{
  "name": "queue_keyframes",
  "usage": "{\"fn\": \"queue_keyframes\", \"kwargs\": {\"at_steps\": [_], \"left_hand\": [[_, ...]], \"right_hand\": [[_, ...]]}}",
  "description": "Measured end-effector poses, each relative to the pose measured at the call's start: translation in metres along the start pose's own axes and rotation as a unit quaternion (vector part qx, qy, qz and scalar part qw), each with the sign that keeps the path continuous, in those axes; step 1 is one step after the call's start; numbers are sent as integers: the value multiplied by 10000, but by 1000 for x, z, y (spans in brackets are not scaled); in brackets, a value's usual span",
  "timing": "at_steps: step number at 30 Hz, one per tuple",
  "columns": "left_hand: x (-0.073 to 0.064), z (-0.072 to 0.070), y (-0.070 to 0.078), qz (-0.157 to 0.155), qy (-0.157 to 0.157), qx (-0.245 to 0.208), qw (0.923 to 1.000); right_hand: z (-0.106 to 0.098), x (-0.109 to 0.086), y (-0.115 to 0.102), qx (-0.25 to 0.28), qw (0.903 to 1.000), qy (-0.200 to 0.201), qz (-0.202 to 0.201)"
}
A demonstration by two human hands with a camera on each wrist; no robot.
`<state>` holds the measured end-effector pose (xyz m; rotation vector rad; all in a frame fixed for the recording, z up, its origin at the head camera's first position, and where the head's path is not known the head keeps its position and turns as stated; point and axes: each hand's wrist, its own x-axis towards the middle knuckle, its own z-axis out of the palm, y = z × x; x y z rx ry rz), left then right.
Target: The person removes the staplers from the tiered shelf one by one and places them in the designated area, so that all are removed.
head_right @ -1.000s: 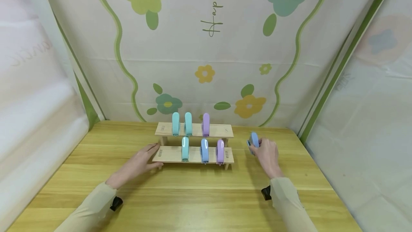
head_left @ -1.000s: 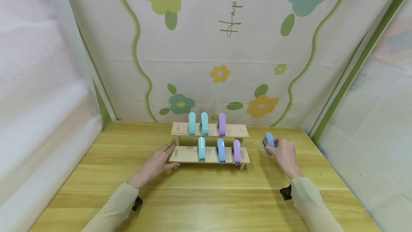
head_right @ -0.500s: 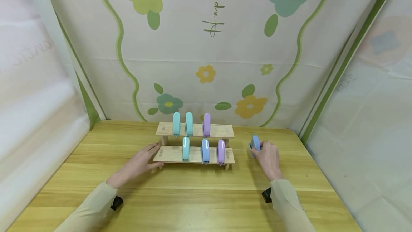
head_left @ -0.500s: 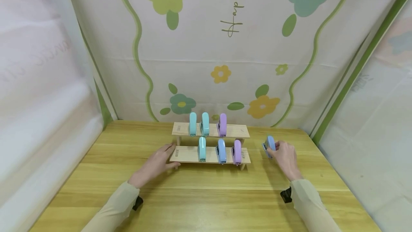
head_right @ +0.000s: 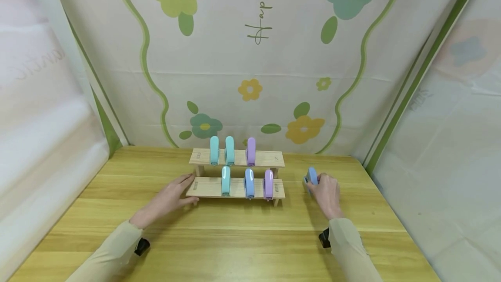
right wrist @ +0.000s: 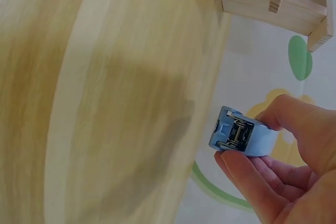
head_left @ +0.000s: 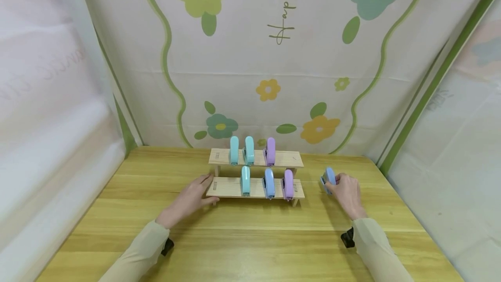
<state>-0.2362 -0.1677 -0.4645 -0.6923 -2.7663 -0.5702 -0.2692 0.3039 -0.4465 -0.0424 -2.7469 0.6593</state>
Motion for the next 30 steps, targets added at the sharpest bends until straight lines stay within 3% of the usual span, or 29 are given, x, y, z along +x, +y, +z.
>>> {"fn": "queue_keyframes", "kwargs": {"at_steps": [30], "left_hand": [[0, -2, 1, -174, -185, -9, 9997]], "right_hand": [[13, 3, 10, 44, 9999, -76, 114]]}}
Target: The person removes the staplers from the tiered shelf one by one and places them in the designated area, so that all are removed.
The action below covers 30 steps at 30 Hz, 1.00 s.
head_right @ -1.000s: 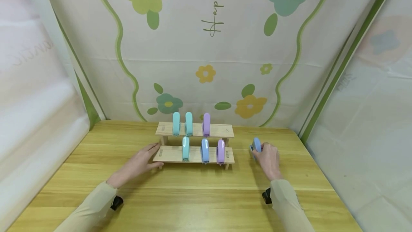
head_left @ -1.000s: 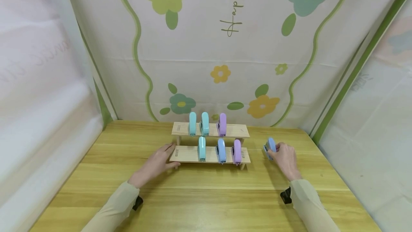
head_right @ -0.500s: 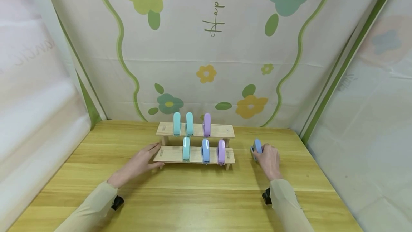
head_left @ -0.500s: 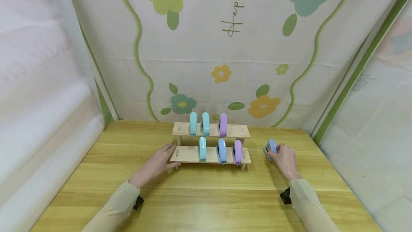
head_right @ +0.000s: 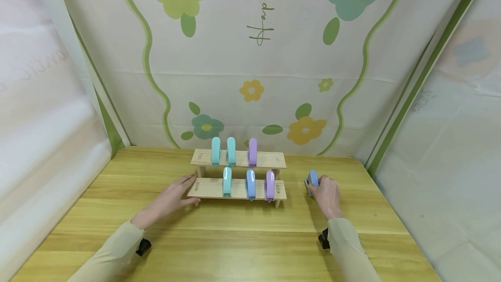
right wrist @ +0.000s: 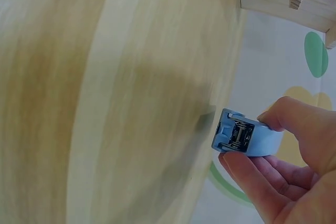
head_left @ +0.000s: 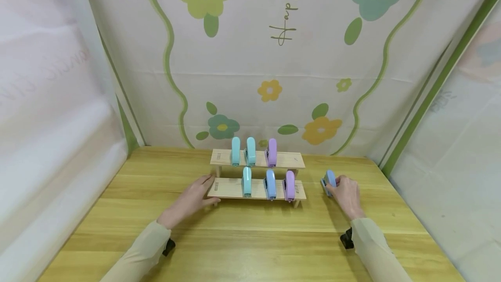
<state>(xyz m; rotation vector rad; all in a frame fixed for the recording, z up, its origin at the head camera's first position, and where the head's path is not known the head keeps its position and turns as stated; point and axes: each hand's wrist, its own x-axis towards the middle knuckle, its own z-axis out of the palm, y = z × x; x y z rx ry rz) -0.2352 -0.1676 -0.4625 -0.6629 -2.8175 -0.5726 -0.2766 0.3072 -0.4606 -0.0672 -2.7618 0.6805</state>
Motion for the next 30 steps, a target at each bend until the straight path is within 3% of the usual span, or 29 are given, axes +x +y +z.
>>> {"fn": "queue_keyframes", "kwargs": {"at_steps": [30], "left_hand": [[1, 3, -2, 62, 165, -1, 9998]], "right_hand": [[7, 2, 6, -41, 10000, -58, 54]]}}
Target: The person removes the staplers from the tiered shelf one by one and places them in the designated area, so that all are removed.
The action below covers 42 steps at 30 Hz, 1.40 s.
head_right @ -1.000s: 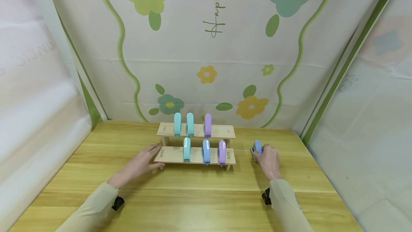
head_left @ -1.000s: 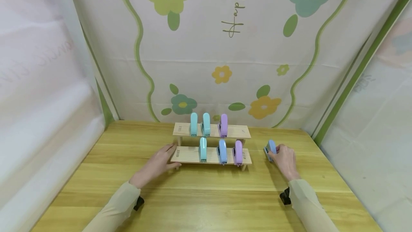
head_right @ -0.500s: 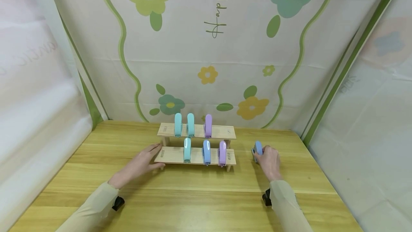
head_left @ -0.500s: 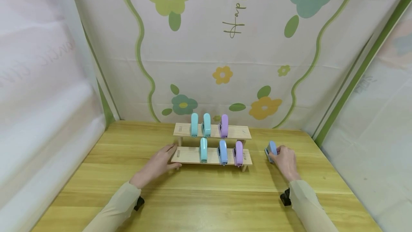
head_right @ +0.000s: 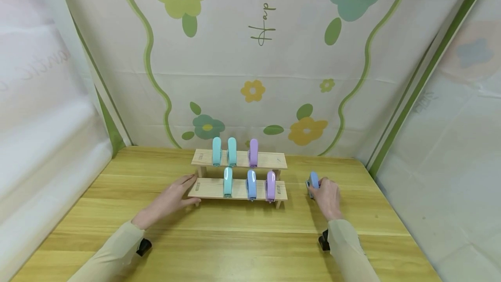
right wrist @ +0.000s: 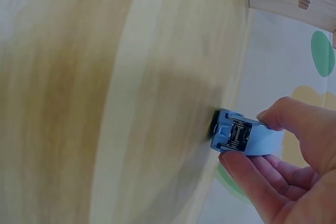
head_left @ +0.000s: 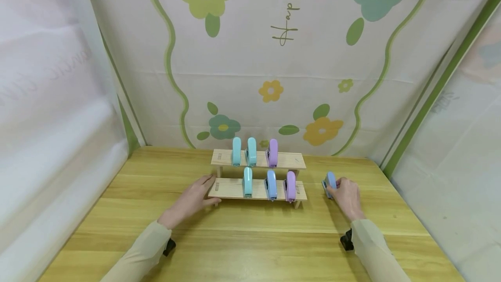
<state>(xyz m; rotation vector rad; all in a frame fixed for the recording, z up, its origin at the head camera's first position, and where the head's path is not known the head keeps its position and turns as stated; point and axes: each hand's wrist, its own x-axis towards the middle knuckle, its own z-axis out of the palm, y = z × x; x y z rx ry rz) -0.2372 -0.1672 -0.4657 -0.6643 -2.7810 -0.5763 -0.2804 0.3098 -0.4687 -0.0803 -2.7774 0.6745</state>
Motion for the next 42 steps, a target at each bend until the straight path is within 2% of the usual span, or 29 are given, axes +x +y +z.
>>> {"fn": "queue_keyframes", "kwargs": {"at_steps": [9, 15, 24, 31, 42], "left_hand": [[-1, -2, 1, 50, 29, 38, 10000], [-1, -2, 1, -53, -101, -71, 9999], [0, -2, 1, -49, -113, -74, 9999], [-1, -2, 1, -77, -185, -136, 9997], [0, -2, 1, -76, -164, 13, 9998]], "right_hand": [[1, -2, 1, 44, 9999, -105, 113], [0, -3, 0, 61, 9997, -182, 142], [-1, -3, -1, 191, 9990, -335, 229], [-1, -3, -1, 137, 9992, -311, 196], [-2, -4, -2, 97, 9993, -314, 180]]}}
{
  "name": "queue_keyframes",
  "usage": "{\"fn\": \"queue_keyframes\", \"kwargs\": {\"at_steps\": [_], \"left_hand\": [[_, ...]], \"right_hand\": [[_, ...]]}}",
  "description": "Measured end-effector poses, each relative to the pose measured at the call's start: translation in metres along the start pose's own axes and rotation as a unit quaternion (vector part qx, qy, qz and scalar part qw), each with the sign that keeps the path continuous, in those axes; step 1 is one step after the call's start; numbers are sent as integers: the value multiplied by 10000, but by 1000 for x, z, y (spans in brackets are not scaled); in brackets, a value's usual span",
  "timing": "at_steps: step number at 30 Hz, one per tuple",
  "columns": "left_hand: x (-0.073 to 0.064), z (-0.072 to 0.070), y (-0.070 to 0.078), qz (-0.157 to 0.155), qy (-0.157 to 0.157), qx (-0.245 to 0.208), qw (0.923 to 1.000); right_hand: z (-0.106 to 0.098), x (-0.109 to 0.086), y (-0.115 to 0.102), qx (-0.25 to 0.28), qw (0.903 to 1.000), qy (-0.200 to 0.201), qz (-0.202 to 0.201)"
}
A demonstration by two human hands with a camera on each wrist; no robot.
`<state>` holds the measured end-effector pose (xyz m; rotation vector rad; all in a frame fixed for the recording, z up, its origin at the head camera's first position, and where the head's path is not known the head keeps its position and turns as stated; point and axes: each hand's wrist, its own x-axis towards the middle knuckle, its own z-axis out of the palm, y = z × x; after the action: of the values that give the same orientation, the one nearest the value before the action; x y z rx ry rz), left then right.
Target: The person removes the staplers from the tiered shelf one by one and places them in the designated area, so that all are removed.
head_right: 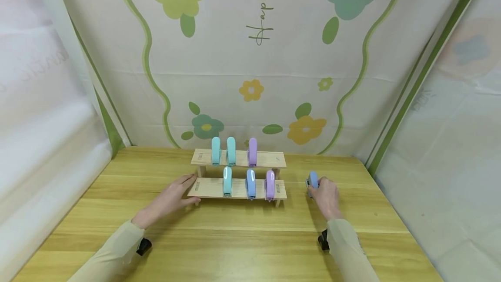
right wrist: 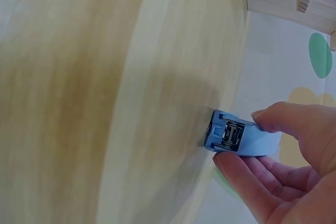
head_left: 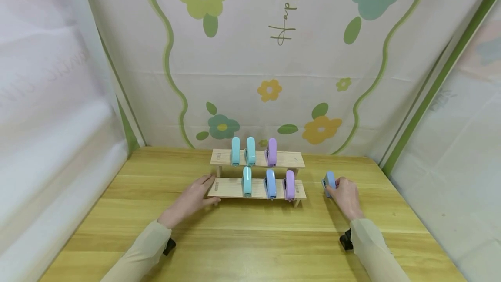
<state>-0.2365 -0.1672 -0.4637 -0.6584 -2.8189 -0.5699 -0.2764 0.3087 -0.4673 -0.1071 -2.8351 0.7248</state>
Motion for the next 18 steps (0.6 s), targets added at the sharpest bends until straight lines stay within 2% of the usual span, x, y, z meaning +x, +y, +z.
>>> {"fn": "queue_keyframes", "kwargs": {"at_steps": [10, 18], "left_hand": [[-1, 0, 0, 16, 64, -59, 10000], [-1, -1, 0, -25, 19, -110, 9999]], "right_hand": [[-5, -3, -1, -223, 9997, -22, -46], [-21, -4, -14, -292, 9988, 239, -319]]}}
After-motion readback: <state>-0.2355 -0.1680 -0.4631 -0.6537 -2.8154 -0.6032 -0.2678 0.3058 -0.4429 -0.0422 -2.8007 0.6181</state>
